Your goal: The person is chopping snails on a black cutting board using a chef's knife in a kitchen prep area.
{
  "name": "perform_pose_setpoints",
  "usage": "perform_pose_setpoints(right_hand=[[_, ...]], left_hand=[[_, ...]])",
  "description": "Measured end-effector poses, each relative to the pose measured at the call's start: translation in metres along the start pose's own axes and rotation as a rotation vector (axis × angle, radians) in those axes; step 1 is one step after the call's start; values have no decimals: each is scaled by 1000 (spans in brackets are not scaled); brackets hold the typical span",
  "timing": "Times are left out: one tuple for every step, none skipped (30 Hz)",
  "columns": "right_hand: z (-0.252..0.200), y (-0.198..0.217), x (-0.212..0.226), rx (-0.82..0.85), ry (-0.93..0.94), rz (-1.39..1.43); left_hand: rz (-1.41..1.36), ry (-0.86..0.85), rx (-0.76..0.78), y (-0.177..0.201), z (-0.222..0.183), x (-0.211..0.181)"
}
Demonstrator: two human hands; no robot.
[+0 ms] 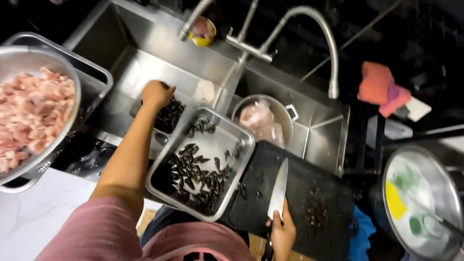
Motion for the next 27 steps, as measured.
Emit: perform_pose_setpoints(right_hand=[[-6, 4, 0, 7, -88, -41], [-7, 3, 11, 10, -78, -46], [-12, 3, 16, 19, -137, -15], [-15, 3, 20, 27, -195, 16], [-16, 2, 21, 30, -199, 8], [-16, 1, 24, 22, -167, 75], [-18, 1, 24, 12, -141, 144], [-5, -4, 5, 12, -152, 140], [6, -6, -9, -8, -33, 101], [17, -8, -24, -28, 85, 61], [15, -7, -26, -48, 46, 63], [15, -8, -25, -31, 64, 71], [15, -6, -26, -22, 81, 80], [12, -6, -28, -51, 41, 84], [13, -6, -24, -84, 36, 96], [13, -6, -20, -116, 32, 108], [13, -5, -23, -136, 8, 113], [12, -5, -22, -147, 62, 129], [13, -6, -19, -154, 124, 142], [5, -3, -19, -168, 108, 146], [1, 0, -13, -179, 151, 221], [-3, 2, -5, -190, 195, 296], [-1, 1, -13, -206, 188, 302], [1, 0, -18, -217, 223, 358], [2, -2, -24, -227, 255, 415], [3, 0, -26, -243, 246, 421], [3, 0, -27, -231, 292, 443]], left_hand=[[-13, 170, 156, -11, 4, 23], [-20, 176, 149, -1, 1, 18], [-115, 269, 251, -1, -8, 19], [-212, 361, 353, -2, -17, 18], [-212, 368, 357, -19, 7, 40], [-122, 240, 299, -33, 35, 55], [-27, 108, 247, -49, 60, 69], [-23, 111, 257, -40, 43, 56], [-101, 92, 87, -24, 30, 37], [-180, 73, -83, -10, 15, 17], [-168, 59, -43, -5, -18, -10], [-290, -225, -113, 9, -52, -52], [-428, -511, -174, 24, -91, -94], [-433, -526, -125, 16, -126, -116], [-457, -675, 72, 6, -163, -146], [-479, -821, 273, 1, -204, -173], [-483, -832, 303, -26, -222, -178], [-363, -958, 369, -54, -248, -186], [-240, -1080, 422, -80, -275, -190], [-243, -1091, 441, -98, -282, -188], [42, -1143, 414, -122, -288, -187], [328, -1183, 377, -144, -292, -184], [326, -1201, 383, -156, -296, -184], [405, -1207, 337, -169, -299, -182], [485, -1212, 293, -180, -302, -180], [484, -1229, 300, -181, -303, -186], [504, -1230, 364, -184, -305, -188]])
Point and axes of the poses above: each hand's wrist, its own z-axis towards the middle knuckle, its own y-axis out of the back of the hand, x = y × z, the point moved 6 cm from there along z, towards the middle knuckle, and after that the axes turned 4 degrees about -z, right-handed, at the moved point
